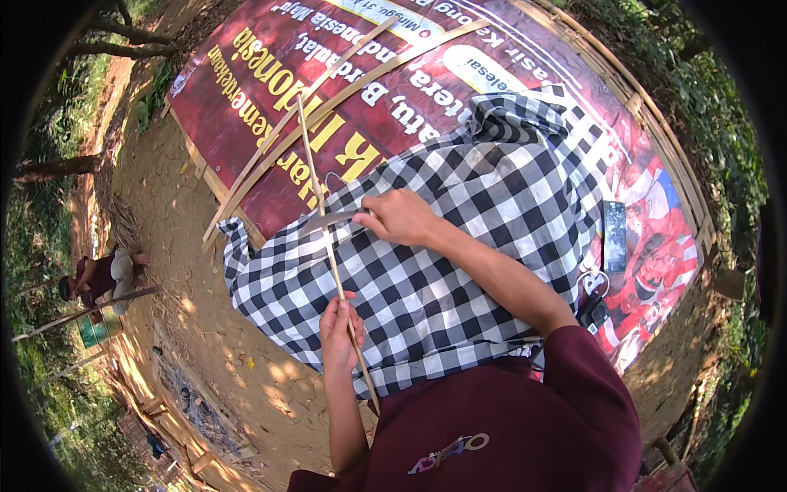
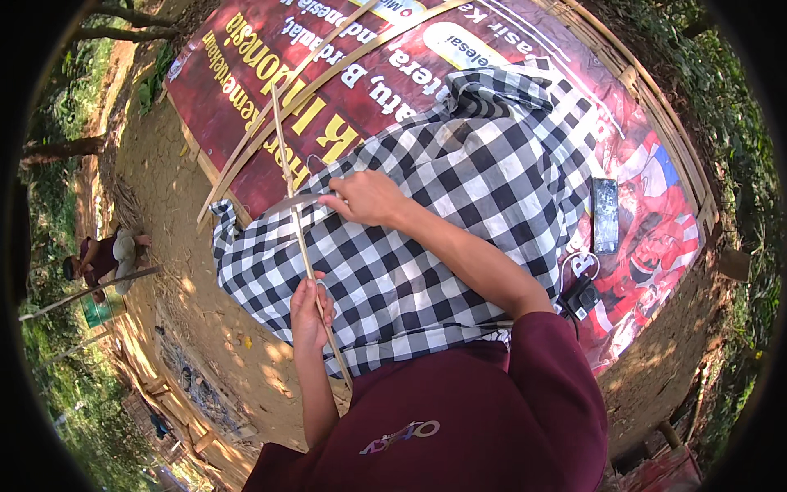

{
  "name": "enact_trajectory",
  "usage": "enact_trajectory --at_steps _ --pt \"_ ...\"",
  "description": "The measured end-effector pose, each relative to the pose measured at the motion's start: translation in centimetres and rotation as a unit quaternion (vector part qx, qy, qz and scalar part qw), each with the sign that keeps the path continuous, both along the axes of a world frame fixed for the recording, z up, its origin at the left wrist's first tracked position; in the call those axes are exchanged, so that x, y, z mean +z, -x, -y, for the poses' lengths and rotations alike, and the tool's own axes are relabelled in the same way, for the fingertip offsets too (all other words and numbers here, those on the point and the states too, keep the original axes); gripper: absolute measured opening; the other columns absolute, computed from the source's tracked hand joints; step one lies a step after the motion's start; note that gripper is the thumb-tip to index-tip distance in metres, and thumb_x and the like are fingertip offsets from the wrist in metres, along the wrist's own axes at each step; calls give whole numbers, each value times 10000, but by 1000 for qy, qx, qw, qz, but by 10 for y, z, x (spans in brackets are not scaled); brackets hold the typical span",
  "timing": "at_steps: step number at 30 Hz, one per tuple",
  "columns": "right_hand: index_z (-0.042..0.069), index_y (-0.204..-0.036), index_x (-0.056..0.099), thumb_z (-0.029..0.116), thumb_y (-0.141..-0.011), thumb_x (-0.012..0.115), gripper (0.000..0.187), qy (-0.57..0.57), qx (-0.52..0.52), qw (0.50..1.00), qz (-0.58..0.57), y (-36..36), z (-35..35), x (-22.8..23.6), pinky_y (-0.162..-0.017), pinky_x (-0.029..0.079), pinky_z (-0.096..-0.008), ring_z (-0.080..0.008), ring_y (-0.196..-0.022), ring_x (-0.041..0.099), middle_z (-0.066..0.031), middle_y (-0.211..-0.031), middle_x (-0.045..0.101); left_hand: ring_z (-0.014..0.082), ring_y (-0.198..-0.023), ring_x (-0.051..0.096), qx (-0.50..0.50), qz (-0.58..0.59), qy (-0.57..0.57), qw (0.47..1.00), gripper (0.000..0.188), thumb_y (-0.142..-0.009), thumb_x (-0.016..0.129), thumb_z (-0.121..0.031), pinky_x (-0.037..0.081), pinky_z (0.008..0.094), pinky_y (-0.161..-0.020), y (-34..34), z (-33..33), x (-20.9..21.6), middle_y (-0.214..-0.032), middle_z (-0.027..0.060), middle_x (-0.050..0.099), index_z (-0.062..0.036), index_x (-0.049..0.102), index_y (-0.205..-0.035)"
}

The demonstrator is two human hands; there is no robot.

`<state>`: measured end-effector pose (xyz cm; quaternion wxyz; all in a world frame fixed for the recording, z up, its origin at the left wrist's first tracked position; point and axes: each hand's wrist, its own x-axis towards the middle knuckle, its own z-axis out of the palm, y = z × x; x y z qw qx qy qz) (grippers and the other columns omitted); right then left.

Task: The person peels and shapes thin strips of wood using a curved blade over a cloth-covered wooden platform.

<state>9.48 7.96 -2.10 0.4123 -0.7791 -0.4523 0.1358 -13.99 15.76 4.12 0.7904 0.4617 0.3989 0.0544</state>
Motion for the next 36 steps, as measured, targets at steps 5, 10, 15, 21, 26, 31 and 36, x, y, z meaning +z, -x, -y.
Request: enact_trajectory --at_steps 5,10,15,21,26,31,36 --pt "71 -781 614 536 -919 498 499 -29 -45 998 -22 4 -1 -11 -534 489 -464 -373 -591 630 -135 -586 613 54 -404 394 -7 -9 -12 1000 228 -1023 473 -225 302 191 -346 -3 9 9 -607 -11 431 -30 527 -1127" --pt "70 -768 626 544 -927 484 519 -18 52 998 37 10 -1 -6 -544 494 -470 -377 -593 630 -142 -586 613 54 -388 360 -11 -19 -21 1000 282 -1022 475 -266 294 187 -330 -6 -4 5 -629 -9 433 -16 520 -1144" --pt "58 -784 632 535 -930 484 521 36 -155 985 -59 -13 -9 -11 -552 495 -486 -386 -598 631 -151 -596 620 57 -384 360 -15 -46 -56 997 280 -1019 481 -279 283 194 -329 -6 8 9 -619 -9 429 -25 520 -1129" --pt "60 -787 622 524 -934 482 506 -59 35 998 -10 7 -3 -8 -579 502 -489 -395 -610 631 -167 -606 622 55 -384 360 -10 -39 -56 998 277 -1019 481 -277 281 195 -332 -8 -2 4 -617 -8 428 -22 522 -1119" --pt "57 -779 614 489 -943 489 479 6 -76 995 -69 -6 -9 -16 -571 495 -486 -399 -620 630 -180 -625 626 56 -390 369 -11 -53 -72 996 261 -1015 490 -261 296 196 -338 -8 3 7 -617 -12 425 -23 523 -1116" --pt "54 -799 607 498 -942 484 483 -81 -10 996 -40 0 -1 3 -565 495 -483 -392 -619 632 -163 -634 632 52 -399 374 -29 -72 -77 994 239 -1016 487 -244 303 194 -339 -12 10 12 -619 -16 421 -27 526 -1111" --pt "69 -786 609 520 -927 506 483 -25 21 999 4 6 3 -6 -528 483 -453 -357 -572 615 -107 -596 615 38 -398 380 -26 -85 -82 993 226 -1008 502 -237 313 186 -344 -15 10 3 -603 -26 449 -43 537 -1117"
